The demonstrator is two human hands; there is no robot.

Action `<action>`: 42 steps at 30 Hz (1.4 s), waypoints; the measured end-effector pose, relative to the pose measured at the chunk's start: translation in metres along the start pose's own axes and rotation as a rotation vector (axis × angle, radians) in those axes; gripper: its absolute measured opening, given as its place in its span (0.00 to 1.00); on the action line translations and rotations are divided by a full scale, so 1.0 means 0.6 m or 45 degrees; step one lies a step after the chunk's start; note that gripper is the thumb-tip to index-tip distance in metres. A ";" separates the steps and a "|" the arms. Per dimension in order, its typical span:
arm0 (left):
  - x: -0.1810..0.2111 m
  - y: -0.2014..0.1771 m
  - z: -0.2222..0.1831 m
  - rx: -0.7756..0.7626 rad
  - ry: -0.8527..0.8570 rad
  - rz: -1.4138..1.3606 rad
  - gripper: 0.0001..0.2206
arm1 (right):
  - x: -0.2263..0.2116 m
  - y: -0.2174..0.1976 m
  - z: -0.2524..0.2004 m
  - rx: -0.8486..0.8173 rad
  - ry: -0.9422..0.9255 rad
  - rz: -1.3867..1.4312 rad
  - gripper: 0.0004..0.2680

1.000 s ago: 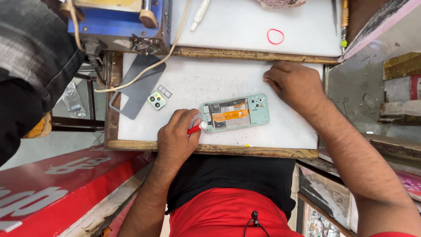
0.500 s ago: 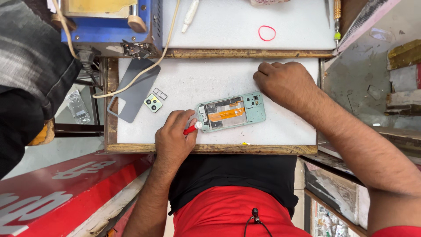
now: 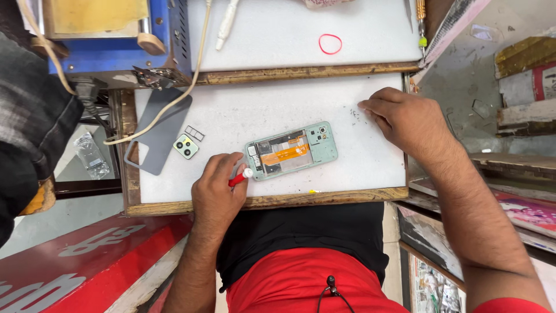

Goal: The person uses a red-handled screwdriver to remove screws from the back of a disassembled smartphone. They then pick up the camera module, wipe it with a cloth, and place it back into the phone's chassis.

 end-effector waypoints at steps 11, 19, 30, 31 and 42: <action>-0.003 0.002 -0.002 -0.022 0.006 0.006 0.12 | -0.018 -0.011 -0.052 0.099 0.331 0.210 0.08; 0.005 0.000 -0.001 0.013 0.003 0.012 0.11 | -0.031 0.015 -0.029 0.250 0.297 0.219 0.05; -0.004 0.002 -0.006 0.045 0.011 -0.018 0.12 | -0.043 0.020 -0.025 0.126 0.358 0.292 0.06; -0.004 0.002 -0.008 0.044 0.016 -0.018 0.12 | -0.042 0.017 -0.033 0.197 0.371 0.311 0.07; 0.029 -0.031 0.051 -0.295 -0.210 -0.120 0.08 | -0.075 0.033 -0.102 0.553 0.489 0.690 0.06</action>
Point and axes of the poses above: each hand's wrist, its own z-axis towards the middle knuckle, its own y-axis out of the palm, x = y × z, the point moved 2 cm from there along z, towards the middle knuckle, and after that the axes turned 5 degrees about y, right-handed, at the moved point
